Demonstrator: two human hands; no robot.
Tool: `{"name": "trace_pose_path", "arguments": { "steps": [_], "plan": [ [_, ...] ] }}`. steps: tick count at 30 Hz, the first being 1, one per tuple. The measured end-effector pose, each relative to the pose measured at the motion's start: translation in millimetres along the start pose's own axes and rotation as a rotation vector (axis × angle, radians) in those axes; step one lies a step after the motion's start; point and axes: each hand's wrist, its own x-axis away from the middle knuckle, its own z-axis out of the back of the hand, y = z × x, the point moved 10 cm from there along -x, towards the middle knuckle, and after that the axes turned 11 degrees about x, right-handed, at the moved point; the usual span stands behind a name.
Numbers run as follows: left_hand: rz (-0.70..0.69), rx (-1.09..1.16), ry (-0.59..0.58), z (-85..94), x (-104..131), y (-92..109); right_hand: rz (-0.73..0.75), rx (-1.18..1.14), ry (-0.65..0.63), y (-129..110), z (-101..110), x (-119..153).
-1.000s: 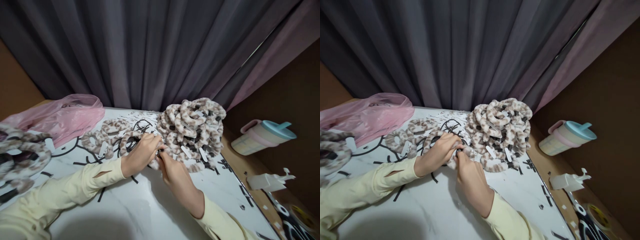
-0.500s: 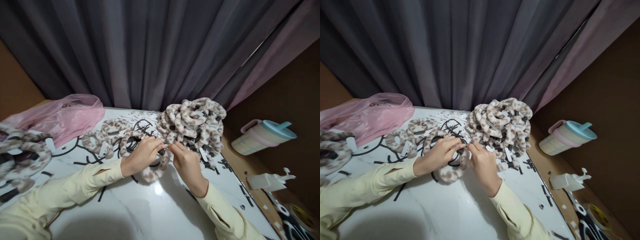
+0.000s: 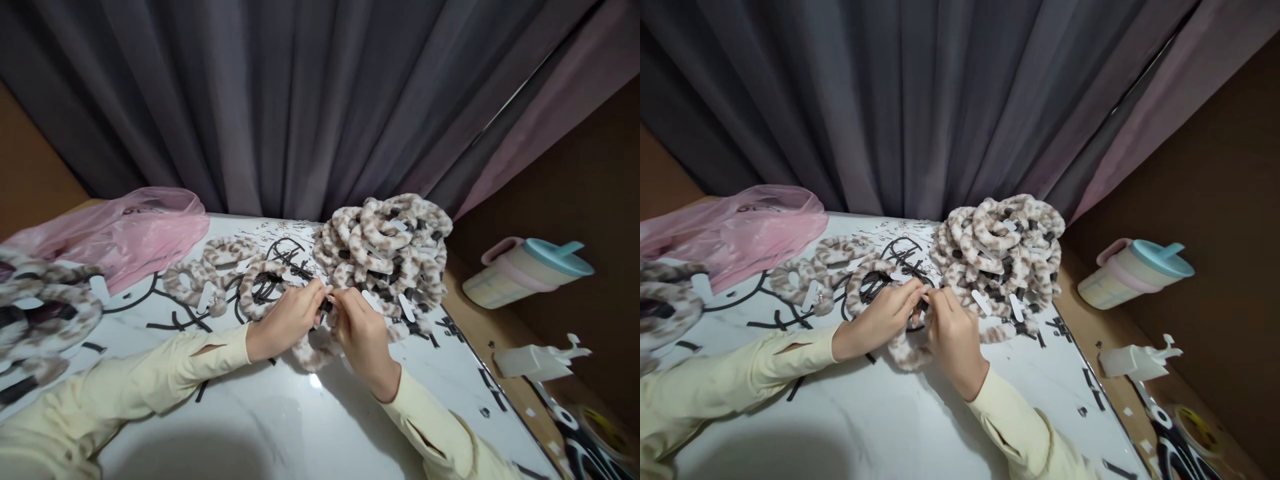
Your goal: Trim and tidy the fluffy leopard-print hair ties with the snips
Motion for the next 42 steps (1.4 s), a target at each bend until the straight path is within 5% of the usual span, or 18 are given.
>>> {"name": "trace_pose_path", "arguments": {
  "steps": [16,25,42],
  "plan": [
    [0.027,-0.012,0.087,10.3,-2.5,-4.0,-0.124,-0.164,-0.012,18.6,-11.1,-2.3],
    [0.099,0.227,0.017,1.4,-2.7,-10.3,-0.103,-0.056,-0.028,17.6,-13.8,1.8],
    [0.011,0.023,0.04,4.7,-0.1,0.4,-0.184,-0.176,-0.065,25.2,-14.2,-5.6]
  ]
}}
